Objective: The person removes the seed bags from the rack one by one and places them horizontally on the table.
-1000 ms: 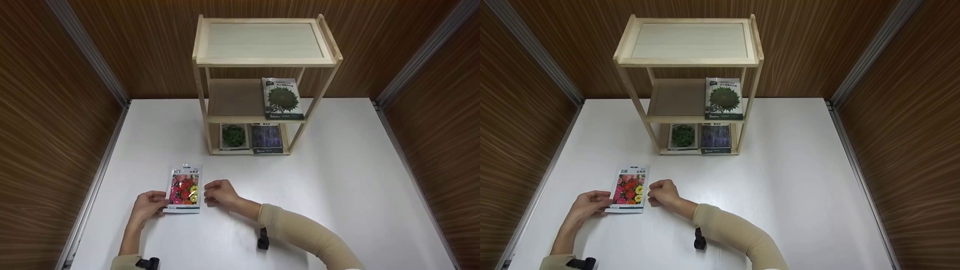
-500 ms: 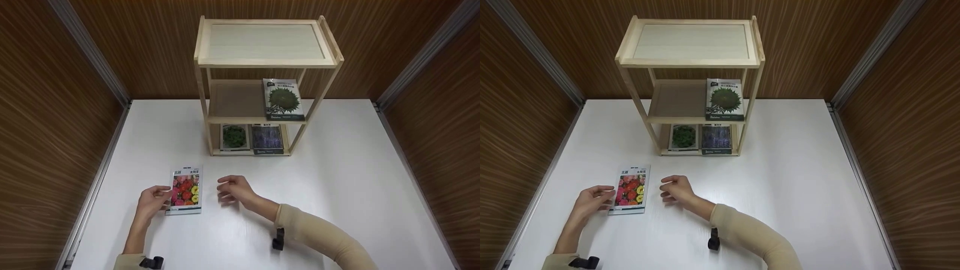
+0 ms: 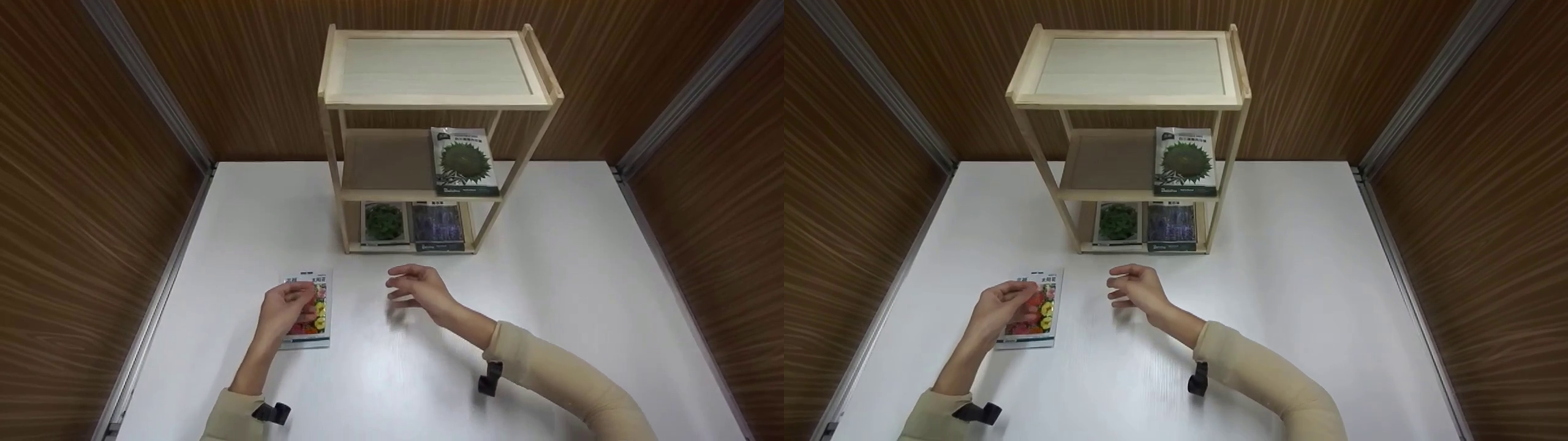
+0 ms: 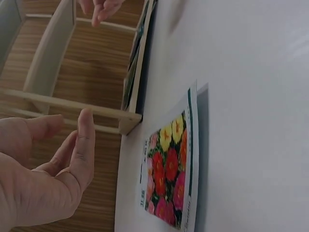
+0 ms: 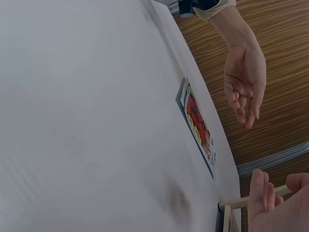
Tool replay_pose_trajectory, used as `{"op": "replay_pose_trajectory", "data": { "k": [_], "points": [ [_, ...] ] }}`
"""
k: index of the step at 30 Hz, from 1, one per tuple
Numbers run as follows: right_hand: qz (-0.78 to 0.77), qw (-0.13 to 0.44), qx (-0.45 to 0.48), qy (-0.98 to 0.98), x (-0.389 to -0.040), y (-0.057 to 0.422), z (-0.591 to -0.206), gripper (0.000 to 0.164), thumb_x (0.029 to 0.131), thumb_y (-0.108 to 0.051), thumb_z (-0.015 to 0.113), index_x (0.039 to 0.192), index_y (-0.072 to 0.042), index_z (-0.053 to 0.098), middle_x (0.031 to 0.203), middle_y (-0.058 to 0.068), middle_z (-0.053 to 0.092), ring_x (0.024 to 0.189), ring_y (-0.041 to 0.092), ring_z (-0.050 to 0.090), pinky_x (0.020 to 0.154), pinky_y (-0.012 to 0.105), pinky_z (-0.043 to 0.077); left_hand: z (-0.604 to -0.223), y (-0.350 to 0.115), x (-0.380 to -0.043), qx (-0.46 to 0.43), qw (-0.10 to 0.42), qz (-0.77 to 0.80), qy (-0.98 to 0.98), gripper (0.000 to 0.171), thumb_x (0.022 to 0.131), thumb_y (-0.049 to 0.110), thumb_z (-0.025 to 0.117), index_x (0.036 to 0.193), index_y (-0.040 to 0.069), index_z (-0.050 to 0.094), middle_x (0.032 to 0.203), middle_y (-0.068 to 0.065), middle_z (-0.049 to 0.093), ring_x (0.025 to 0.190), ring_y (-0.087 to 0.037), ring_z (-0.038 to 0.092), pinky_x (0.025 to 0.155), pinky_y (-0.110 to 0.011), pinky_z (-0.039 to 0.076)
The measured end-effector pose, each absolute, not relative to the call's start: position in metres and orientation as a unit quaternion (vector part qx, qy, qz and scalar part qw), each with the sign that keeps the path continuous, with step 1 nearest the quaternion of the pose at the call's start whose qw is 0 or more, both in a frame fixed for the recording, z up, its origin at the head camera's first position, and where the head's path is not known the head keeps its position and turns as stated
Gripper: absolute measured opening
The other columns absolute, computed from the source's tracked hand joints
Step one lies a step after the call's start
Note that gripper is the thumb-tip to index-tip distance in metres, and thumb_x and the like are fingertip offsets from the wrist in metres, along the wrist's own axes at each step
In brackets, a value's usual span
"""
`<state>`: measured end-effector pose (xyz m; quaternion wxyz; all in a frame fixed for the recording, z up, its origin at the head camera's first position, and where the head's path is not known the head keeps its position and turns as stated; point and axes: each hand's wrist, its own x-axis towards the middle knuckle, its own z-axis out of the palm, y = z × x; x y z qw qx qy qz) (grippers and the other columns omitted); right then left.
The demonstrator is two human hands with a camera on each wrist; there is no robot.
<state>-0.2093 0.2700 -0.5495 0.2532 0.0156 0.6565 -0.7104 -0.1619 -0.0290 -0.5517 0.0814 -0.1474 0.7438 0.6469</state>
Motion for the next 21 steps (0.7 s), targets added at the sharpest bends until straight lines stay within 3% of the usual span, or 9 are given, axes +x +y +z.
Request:
{"op": "replay_pose_trajectory", "data": {
  "k": [6, 21],
  "points": [
    [-0.717, 0.234, 0.027, 0.656, -0.215, 0.292, -0.538, 0.036, 0.102, -0.015, 0.066, 0.134, 0.0, 0.064, 0.107, 0.003, 0.074, 0.088, 0.015, 0.077, 0.084, 0.033, 0.07, -0.546, 0.003, -0.174, -0.095, 0.078, 0.664, 0.738, 0.029, 0.104, 0.017, 0.067, 0.126, -0.001, 0.069, 0.111, -0.02, 0.075, 0.086, -0.024, 0.076, 0.074, -0.029, 0.07],
    [-0.744, 0.178, 0.05, 0.642, -0.229, 0.35, -0.507, 0.024, 0.106, -0.012, 0.059, 0.128, -0.003, 0.063, 0.105, 0.0, 0.077, 0.087, 0.014, 0.077, 0.082, 0.03, 0.07, -0.518, 0.069, -0.204, -0.028, 0.087, 0.721, 0.687, 0.026, 0.104, 0.018, 0.067, 0.123, 0.0, 0.07, 0.111, -0.02, 0.076, 0.083, -0.016, 0.076, 0.076, -0.029, 0.07]
  ]
}}
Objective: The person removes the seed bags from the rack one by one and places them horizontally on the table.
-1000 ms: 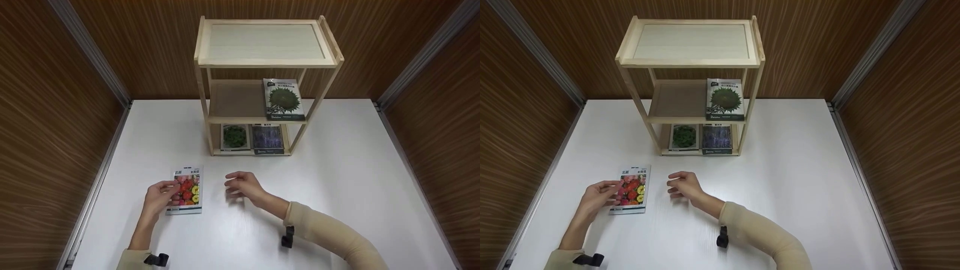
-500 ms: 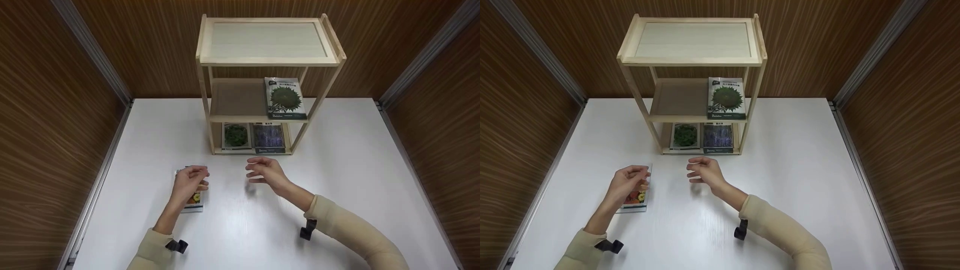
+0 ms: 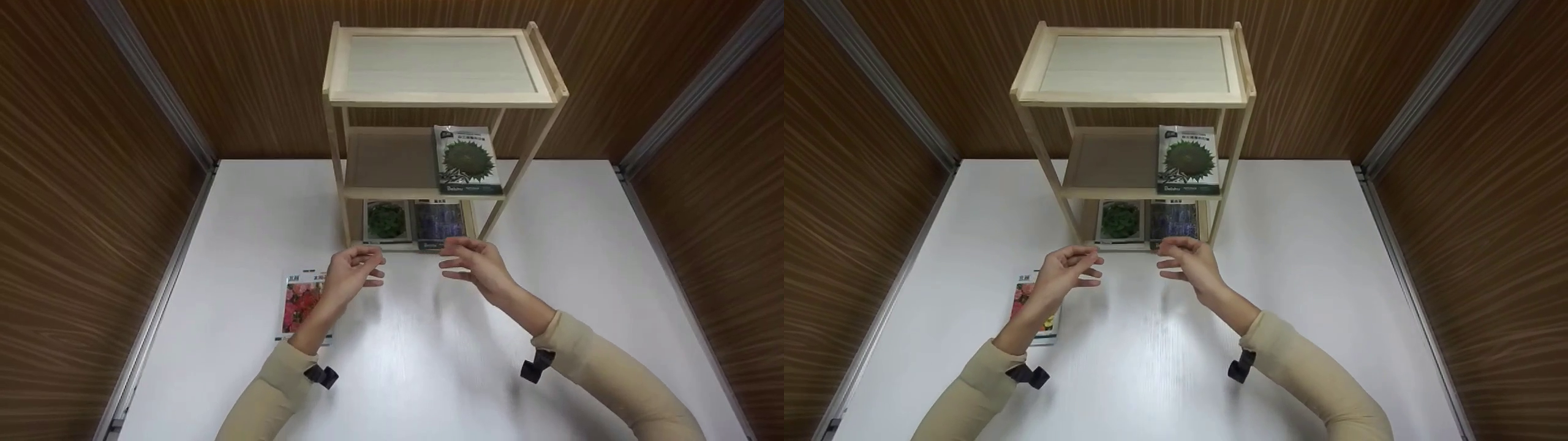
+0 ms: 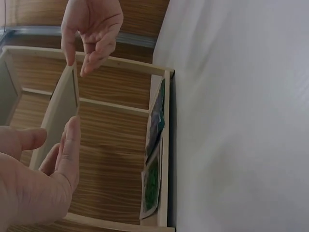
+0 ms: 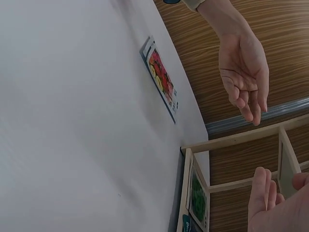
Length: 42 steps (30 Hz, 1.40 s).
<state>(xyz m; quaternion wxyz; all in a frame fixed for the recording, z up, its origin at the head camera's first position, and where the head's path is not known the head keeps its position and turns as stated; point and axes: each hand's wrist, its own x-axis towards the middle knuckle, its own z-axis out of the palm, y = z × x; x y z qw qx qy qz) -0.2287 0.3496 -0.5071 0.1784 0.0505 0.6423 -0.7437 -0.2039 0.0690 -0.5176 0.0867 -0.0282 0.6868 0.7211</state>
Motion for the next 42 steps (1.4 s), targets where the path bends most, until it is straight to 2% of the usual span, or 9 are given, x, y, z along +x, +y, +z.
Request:
{"op": "replay_pose_trajectory", "data": {
  "k": [4, 10, 15, 20, 25, 29, 31, 36, 42],
  "points": [
    [-0.746, 0.172, 0.049, 0.642, -0.233, 0.361, -0.496, 0.03, 0.108, -0.013, 0.056, 0.134, 0.001, 0.057, 0.102, -0.001, 0.077, 0.087, 0.013, 0.077, 0.083, 0.029, 0.069, -0.509, 0.081, -0.212, -0.022, 0.093, 0.729, 0.678, 0.027, 0.104, 0.019, 0.067, 0.124, 0.0, 0.069, 0.114, -0.022, 0.075, 0.083, -0.016, 0.076, 0.077, -0.03, 0.07],
    [-0.75, 0.154, 0.055, 0.64, -0.245, 0.371, -0.482, 0.038, 0.11, -0.017, 0.053, 0.14, 0.005, 0.052, 0.1, -0.002, 0.077, 0.086, 0.012, 0.078, 0.082, 0.027, 0.069, -0.494, 0.097, -0.229, -0.006, 0.095, 0.737, 0.669, 0.032, 0.105, 0.017, 0.066, 0.128, -0.005, 0.067, 0.108, -0.016, 0.077, 0.083, -0.019, 0.076, 0.077, -0.03, 0.07],
    [-0.752, 0.143, 0.069, 0.64, -0.256, 0.376, -0.474, 0.037, 0.107, -0.026, 0.061, 0.134, 0.0, 0.057, 0.099, 0.0, 0.076, 0.084, 0.013, 0.078, 0.078, 0.025, 0.069, -0.486, 0.111, -0.241, 0.004, 0.097, 0.746, 0.659, 0.03, 0.105, 0.016, 0.066, 0.127, -0.003, 0.067, 0.102, -0.008, 0.077, 0.083, -0.019, 0.077, 0.076, -0.03, 0.07],
    [-0.748, 0.135, 0.08, 0.645, -0.266, 0.38, -0.467, 0.036, 0.105, -0.031, 0.065, 0.127, -0.003, 0.059, 0.1, 0.001, 0.077, 0.084, 0.014, 0.078, 0.076, 0.025, 0.068, -0.48, 0.123, -0.252, -0.003, 0.101, 0.758, 0.644, 0.024, 0.103, 0.016, 0.069, 0.121, 0.0, 0.07, 0.097, -0.005, 0.077, 0.075, -0.014, 0.076, 0.074, -0.031, 0.07],
    [-0.738, 0.125, 0.088, 0.657, -0.275, 0.387, -0.462, 0.035, 0.107, -0.032, 0.059, 0.128, -0.005, 0.062, 0.102, 0.0, 0.077, 0.086, 0.013, 0.077, 0.081, 0.027, 0.069, -0.476, 0.134, -0.26, -0.01, 0.105, 0.768, 0.632, 0.024, 0.103, 0.019, 0.07, 0.119, 0.001, 0.07, 0.094, -0.003, 0.077, 0.073, -0.015, 0.076, 0.074, -0.034, 0.071],
    [-0.731, 0.124, 0.093, 0.664, -0.279, 0.391, -0.46, 0.032, 0.109, -0.032, 0.055, 0.127, -0.007, 0.062, 0.103, -0.001, 0.078, 0.087, 0.012, 0.078, 0.081, 0.026, 0.069, -0.475, 0.142, -0.265, -0.007, 0.103, 0.769, 0.631, 0.025, 0.102, 0.018, 0.07, 0.12, 0.0, 0.07, 0.094, -0.002, 0.078, 0.073, -0.014, 0.076, 0.072, -0.03, 0.07],
    [-0.73, 0.127, 0.098, 0.664, -0.281, 0.391, -0.459, 0.032, 0.11, -0.032, 0.054, 0.126, -0.005, 0.062, 0.101, -0.002, 0.079, 0.087, 0.011, 0.078, 0.079, 0.025, 0.069, -0.475, 0.145, -0.267, -0.007, 0.103, 0.767, 0.633, 0.025, 0.103, 0.018, 0.07, 0.121, 0.0, 0.07, 0.094, -0.003, 0.078, 0.074, -0.013, 0.075, 0.07, -0.026, 0.069],
    [-0.731, 0.132, 0.11, 0.66, -0.284, 0.392, -0.459, 0.039, 0.109, -0.033, 0.054, 0.129, 0.0, 0.06, 0.09, -0.003, 0.082, 0.081, 0.009, 0.079, 0.075, 0.024, 0.069, -0.475, 0.152, -0.271, -0.009, 0.105, 0.761, 0.64, 0.024, 0.103, 0.017, 0.07, 0.121, 0.001, 0.071, 0.096, -0.005, 0.079, 0.075, -0.014, 0.076, 0.072, -0.027, 0.069],
    [-0.742, 0.138, 0.115, 0.646, -0.286, 0.393, -0.46, 0.035, 0.11, -0.032, 0.051, 0.121, -0.001, 0.062, 0.085, -0.001, 0.082, 0.079, 0.01, 0.08, 0.074, 0.025, 0.069, -0.475, 0.158, -0.273, -0.012, 0.112, 0.764, 0.636, 0.026, 0.103, 0.017, 0.07, 0.121, -0.001, 0.072, 0.092, -0.001, 0.077, 0.07, -0.011, 0.074, 0.07, -0.027, 0.069]
  ]
}}
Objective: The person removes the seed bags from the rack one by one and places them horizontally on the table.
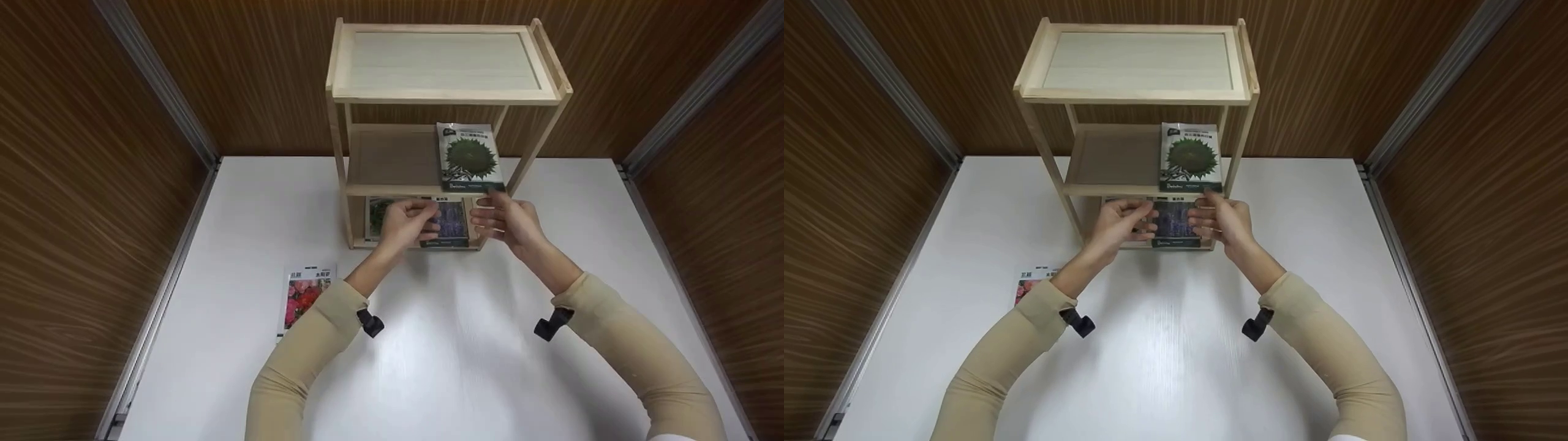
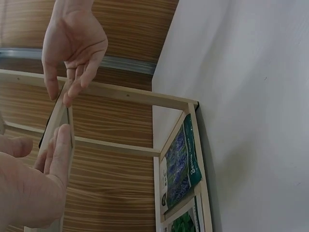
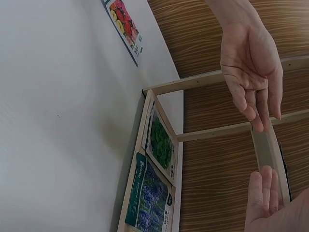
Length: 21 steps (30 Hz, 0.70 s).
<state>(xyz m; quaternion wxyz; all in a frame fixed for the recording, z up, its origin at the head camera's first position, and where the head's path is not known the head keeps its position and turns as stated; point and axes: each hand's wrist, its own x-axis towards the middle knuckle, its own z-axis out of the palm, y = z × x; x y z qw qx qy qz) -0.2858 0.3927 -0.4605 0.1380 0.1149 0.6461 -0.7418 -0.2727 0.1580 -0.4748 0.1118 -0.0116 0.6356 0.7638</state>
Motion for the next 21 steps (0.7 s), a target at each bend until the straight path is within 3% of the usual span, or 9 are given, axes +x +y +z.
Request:
{"op": "replay_pose_trajectory", "data": {
  "k": [7, 21],
  "points": [
    [-0.739, 0.142, 0.122, 0.647, -0.287, 0.393, -0.461, 0.033, 0.111, -0.032, 0.049, 0.119, -0.002, 0.062, 0.083, -0.002, 0.082, 0.079, 0.01, 0.08, 0.075, 0.026, 0.069, -0.475, 0.163, -0.275, -0.018, 0.119, 0.765, 0.632, 0.024, 0.103, 0.018, 0.07, 0.119, 0.001, 0.072, 0.091, -0.001, 0.076, 0.07, -0.011, 0.073, 0.071, -0.028, 0.07],
    [-0.756, 0.152, 0.128, 0.623, -0.287, 0.395, -0.456, 0.03, 0.11, -0.027, 0.049, 0.111, -0.002, 0.065, 0.082, 0.001, 0.081, 0.078, 0.012, 0.08, 0.077, 0.027, 0.07, -0.475, 0.169, -0.277, -0.021, 0.115, 0.774, 0.622, 0.027, 0.104, 0.019, 0.069, 0.123, 0.0, 0.071, 0.117, -0.025, 0.076, 0.072, -0.012, 0.075, 0.074, -0.031, 0.07]
  ]
}}
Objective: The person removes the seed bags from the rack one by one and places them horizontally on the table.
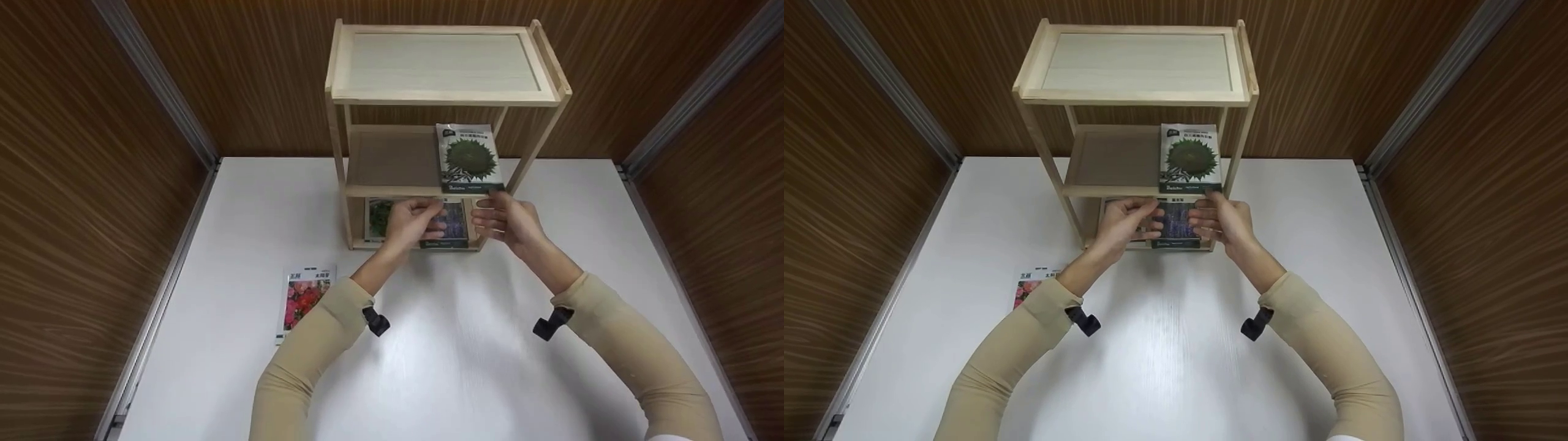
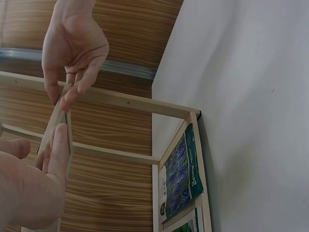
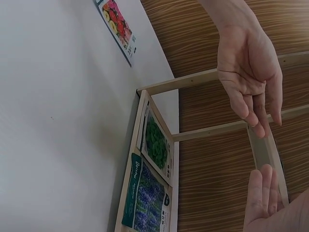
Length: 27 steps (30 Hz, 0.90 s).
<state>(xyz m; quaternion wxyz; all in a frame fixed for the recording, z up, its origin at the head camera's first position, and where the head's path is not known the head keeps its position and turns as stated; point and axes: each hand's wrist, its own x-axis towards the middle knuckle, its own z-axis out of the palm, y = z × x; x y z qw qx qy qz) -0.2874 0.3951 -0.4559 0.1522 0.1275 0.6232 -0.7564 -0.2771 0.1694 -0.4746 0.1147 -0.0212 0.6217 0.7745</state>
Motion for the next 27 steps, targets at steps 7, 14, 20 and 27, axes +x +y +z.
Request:
{"op": "replay_pose_trajectory", "data": {
  "k": [7, 14, 20, 27],
  "points": [
    [-0.762, 0.15, 0.132, 0.616, -0.2871, 0.3962, -0.4563, 0.028, 0.108, -0.024, 0.049, 0.104, -0.004, 0.069, 0.08, 0.003, 0.081, 0.076, 0.013, 0.08, 0.074, 0.027, 0.07, -0.4731, 0.1697, -0.2761, -0.029, 0.117, 0.782, 0.612, 0.029, 0.103, 0.02, 0.069, 0.125, 0.001, 0.07, 0.115, -0.024, 0.077, 0.071, -0.011, 0.075, 0.07, -0.027, 0.069],
    [-0.761, 0.145, 0.132, 0.619, -0.288, 0.3964, -0.4571, 0.03, 0.109, -0.026, 0.051, 0.103, -0.005, 0.071, 0.08, 0.003, 0.081, 0.076, 0.014, 0.081, 0.075, 0.028, 0.07, -0.4684, 0.1679, -0.2757, -0.027, 0.119, 0.783, 0.61, 0.033, 0.104, 0.02, 0.068, 0.128, -0.002, 0.07, 0.096, -0.008, 0.08, 0.071, -0.012, 0.076, 0.07, -0.029, 0.07],
    [-0.752, 0.148, 0.14, 0.627, -0.2893, 0.3982, -0.4568, 0.039, 0.112, -0.034, 0.046, 0.102, -0.006, 0.071, 0.082, 0.002, 0.082, 0.077, 0.014, 0.081, 0.073, 0.028, 0.07, -0.4651, 0.1675, -0.2758, -0.036, 0.121, 0.781, 0.612, 0.03, 0.104, 0.021, 0.069, 0.125, 0.001, 0.072, 0.093, -0.005, 0.079, 0.074, -0.014, 0.077, 0.073, -0.032, 0.07],
    [-0.748, 0.155, 0.141, 0.63, -0.2894, 0.3987, -0.4542, 0.034, 0.11, -0.031, 0.05, 0.104, -0.005, 0.071, 0.081, 0.002, 0.082, 0.077, 0.013, 0.081, 0.075, 0.028, 0.07, -0.4648, 0.1693, -0.2771, -0.047, 0.117, 0.781, 0.611, 0.028, 0.103, 0.025, 0.071, 0.117, 0.002, 0.075, 0.093, -0.006, 0.079, 0.074, -0.013, 0.078, 0.074, -0.033, 0.071]
  ]
}}
